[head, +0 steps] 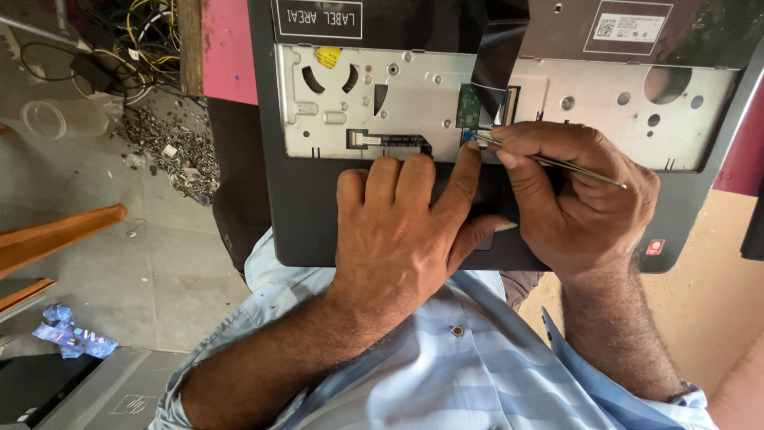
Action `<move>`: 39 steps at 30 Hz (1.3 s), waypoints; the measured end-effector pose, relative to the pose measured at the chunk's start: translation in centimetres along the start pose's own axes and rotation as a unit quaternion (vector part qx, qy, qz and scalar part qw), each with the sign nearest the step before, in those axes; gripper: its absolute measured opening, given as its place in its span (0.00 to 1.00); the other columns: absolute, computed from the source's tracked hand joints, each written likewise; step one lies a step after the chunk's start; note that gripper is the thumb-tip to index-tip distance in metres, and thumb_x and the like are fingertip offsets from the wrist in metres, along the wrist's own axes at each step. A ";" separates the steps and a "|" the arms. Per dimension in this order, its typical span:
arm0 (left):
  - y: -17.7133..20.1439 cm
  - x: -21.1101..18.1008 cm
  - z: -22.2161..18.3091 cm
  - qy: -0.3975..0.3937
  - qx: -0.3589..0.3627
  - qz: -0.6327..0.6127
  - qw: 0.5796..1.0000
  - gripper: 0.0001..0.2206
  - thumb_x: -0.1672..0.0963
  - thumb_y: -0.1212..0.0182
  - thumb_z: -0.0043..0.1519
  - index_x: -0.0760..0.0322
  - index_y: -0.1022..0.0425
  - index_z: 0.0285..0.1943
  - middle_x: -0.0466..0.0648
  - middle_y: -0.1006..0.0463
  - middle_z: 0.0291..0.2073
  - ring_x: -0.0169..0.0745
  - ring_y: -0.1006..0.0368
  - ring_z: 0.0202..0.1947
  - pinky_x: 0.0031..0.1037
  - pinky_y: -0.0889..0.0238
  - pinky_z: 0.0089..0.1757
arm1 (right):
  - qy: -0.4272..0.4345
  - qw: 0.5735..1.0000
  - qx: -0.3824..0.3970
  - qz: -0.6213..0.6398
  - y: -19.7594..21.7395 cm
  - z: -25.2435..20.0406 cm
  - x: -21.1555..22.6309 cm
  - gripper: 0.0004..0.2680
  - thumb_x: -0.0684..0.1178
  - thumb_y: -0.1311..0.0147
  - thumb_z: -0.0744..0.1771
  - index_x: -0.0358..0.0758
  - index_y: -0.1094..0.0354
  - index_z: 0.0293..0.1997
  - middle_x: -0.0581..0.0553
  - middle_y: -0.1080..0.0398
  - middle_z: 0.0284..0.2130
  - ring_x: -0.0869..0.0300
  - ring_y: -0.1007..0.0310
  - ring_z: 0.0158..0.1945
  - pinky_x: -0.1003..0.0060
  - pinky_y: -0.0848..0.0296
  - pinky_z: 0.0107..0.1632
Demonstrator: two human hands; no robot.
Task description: The person manipulates internal ribbon cables and small electronic connectors inside an open laptop chassis using a pair of tweezers.
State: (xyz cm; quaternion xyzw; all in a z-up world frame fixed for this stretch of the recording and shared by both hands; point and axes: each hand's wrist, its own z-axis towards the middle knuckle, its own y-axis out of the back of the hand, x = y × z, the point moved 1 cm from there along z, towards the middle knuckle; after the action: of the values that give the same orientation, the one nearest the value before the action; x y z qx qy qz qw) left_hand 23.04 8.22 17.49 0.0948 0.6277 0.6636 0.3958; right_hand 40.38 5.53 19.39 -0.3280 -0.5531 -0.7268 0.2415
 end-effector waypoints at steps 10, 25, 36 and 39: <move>-0.2 -0.1 0.1 -0.003 -0.011 0.014 1.000 0.29 0.38 0.43 0.68 0.62 0.22 0.62 0.48 0.35 0.39 0.44 0.38 0.41 0.39 0.45 0.39 | 0.024 0.999 0.001 -0.025 -0.1 0.1 -0.1 0.03 0.41 0.38 0.73 0.36 0.29 0.45 0.45 0.21 0.42 0.61 0.18 0.45 0.72 0.20 0.45; 0.9 -0.2 0.9 -0.001 0.012 0.005 1.000 0.27 0.40 0.43 0.69 0.61 0.22 0.63 0.48 0.35 0.36 0.45 0.38 0.38 0.40 0.46 0.38 | 0.023 0.999 0.017 -0.039 0.2 0.7 0.6 0.03 0.39 0.38 0.70 0.36 0.28 0.43 0.45 0.22 0.41 0.58 0.18 0.44 0.66 0.20 0.46; 0.2 0.3 0.2 -0.005 0.000 -0.035 0.999 0.27 0.42 0.34 0.66 0.64 0.24 0.64 0.48 0.36 0.38 0.45 0.38 0.40 0.42 0.48 0.40 | 0.031 0.999 0.017 -0.041 0.0 -0.2 -0.7 0.03 0.40 0.38 0.73 0.39 0.28 0.47 0.48 0.21 0.42 0.62 0.17 0.44 0.71 0.19 0.44; 0.1 0.2 0.1 -0.002 -0.004 -0.032 0.999 0.28 0.42 0.34 0.66 0.64 0.25 0.64 0.47 0.36 0.39 0.45 0.37 0.40 0.42 0.48 0.40 | 0.028 0.999 0.016 -0.042 -0.1 -0.5 -0.9 0.03 0.40 0.37 0.72 0.39 0.28 0.47 0.48 0.21 0.43 0.61 0.18 0.44 0.71 0.20 0.43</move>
State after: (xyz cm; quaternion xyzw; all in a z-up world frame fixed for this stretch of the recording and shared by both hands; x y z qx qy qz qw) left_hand 22.90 8.42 17.52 0.0737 0.6269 0.6530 0.4185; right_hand 40.85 5.09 18.60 -0.2799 -0.5712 -0.7361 0.2316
